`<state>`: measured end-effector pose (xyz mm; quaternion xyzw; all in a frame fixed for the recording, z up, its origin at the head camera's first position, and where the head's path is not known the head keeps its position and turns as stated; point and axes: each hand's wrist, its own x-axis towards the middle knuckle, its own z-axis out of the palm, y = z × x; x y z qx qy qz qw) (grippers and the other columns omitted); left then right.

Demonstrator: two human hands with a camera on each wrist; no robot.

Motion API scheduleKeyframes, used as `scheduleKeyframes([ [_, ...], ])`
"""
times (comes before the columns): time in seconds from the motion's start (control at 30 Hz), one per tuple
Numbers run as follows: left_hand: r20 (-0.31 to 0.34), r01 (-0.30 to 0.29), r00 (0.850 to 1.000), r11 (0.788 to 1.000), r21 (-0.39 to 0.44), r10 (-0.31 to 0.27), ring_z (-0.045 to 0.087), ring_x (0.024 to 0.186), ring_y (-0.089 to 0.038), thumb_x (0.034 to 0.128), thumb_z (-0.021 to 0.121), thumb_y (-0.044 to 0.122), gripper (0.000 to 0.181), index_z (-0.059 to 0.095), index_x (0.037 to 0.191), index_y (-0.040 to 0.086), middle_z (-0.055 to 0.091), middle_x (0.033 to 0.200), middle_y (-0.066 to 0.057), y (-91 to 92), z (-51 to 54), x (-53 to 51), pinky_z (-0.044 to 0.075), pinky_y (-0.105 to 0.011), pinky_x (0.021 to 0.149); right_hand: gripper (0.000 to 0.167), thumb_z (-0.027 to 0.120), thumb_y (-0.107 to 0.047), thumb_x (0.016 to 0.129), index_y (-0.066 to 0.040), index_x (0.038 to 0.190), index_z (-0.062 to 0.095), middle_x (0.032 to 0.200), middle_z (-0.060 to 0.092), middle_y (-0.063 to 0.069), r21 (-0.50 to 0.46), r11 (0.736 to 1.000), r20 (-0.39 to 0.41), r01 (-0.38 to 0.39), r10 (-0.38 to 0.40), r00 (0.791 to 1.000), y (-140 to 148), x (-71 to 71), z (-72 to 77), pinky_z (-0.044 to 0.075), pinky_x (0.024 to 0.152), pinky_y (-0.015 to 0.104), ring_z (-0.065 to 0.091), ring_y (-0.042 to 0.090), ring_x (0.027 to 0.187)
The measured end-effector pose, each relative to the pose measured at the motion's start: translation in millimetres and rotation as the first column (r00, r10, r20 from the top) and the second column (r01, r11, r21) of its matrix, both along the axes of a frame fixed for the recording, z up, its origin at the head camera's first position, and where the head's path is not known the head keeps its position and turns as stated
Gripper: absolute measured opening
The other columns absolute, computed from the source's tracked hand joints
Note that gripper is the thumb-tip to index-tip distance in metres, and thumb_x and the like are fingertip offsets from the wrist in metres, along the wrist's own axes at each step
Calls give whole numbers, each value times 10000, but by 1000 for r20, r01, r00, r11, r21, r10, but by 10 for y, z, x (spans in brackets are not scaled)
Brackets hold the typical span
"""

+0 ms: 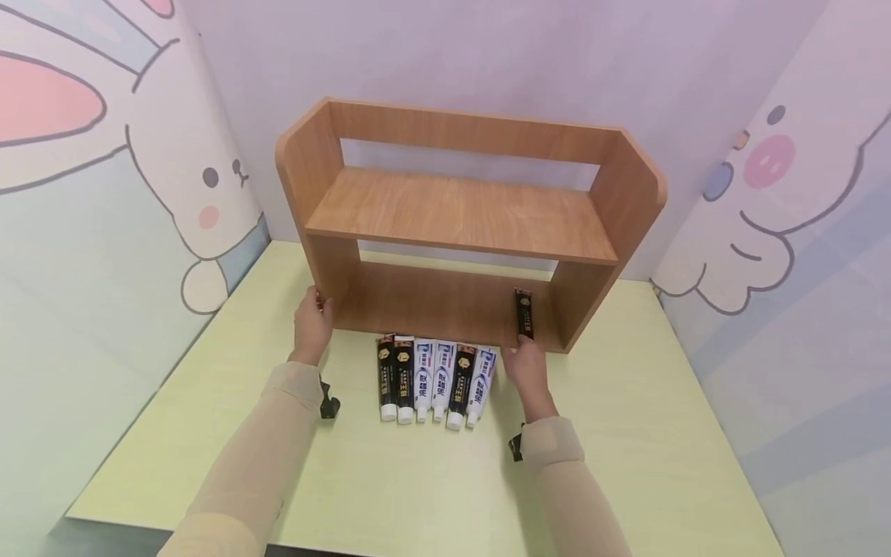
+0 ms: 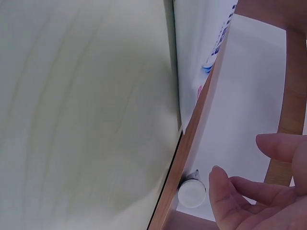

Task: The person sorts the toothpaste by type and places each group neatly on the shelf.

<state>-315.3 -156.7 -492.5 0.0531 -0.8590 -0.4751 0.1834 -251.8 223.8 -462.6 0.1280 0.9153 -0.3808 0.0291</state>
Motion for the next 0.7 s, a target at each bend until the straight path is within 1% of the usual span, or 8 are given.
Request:
scheduleKeyframes([
  [0.07, 0, 1, 1000, 1000, 0, -1, 553, 1087, -353, 1030, 491, 103, 277, 467, 1279, -17, 556, 1205, -213, 6, 1, 1, 472, -504, 911, 588, 540, -225, 982, 123, 1422, 362, 1379, 431, 325, -1, 1000, 28, 4, -4, 1000, -13, 21, -8, 400, 991, 518, 444, 425, 1227],
  [0.13, 5, -5, 1000, 1000, 1, 5, 553, 1094, -350, 1028, 499, 105, 284, 467, 1285, -11, 556, 1215, -209, 12, 2, 0, 471, -503, 916, 583, 536, -232, 986, 123, 1417, 369, 1366, 444, 326, 9, 1000, 38, -2, 2, 999, -22, 39, -21, 399, 990, 519, 447, 432, 1224],
  [0.23, 16, -13, 1000, 1000, 10, 13, 550, 1106, -345, 1024, 511, 102, 297, 463, 1298, -1, 552, 1234, -201, 16, 3, -4, 467, -502, 928, 556, 542, -235, 979, 133, 1377, 416, 1309, 494, 327, 46, 999, 23, -22, 21, 1000, -34, 61, -45, 409, 973, 516, 473, 438, 1189],
  [0.37, 22, -15, 1000, 1000, 17, 14, 547, 1114, -339, 1023, 516, 107, 308, 461, 1309, 8, 550, 1249, -192, 20, 8, -7, 462, -499, 939, 536, 556, -237, 970, 136, 1341, 451, 1259, 528, 318, 64, 998, 21, -27, 25, 999, -60, 85, -56, 428, 941, 513, 498, 433, 1135],
  [0.53, 11, -19, 1000, 1000, 19, 19, 551, 1103, -338, 1020, 521, 104, 301, 470, 1301, 8, 557, 1237, -191, 19, 1, 1, 469, -499, 927, 556, 562, -239, 974, 117, 1378, 426, 1285, 515, 311, 47, 999, 66, -26, 23, 998, -103, 112, -71, 450, 925, 509, 507, 423, 1135],
  [0.7, 3, -19, 1000, 1000, 16, 19, 556, 1092, -346, 1021, 516, 96, 292, 471, 1293, 0, 559, 1225, -200, 16, -4, 6, 474, -506, 914, 578, 552, -241, 983, 109, 1412, 383, 1317, 490, 326, 42, 998, 97, -44, 40, 994, -156, 145, -83, 458, 923, 512, 505, 436, 1160],
])
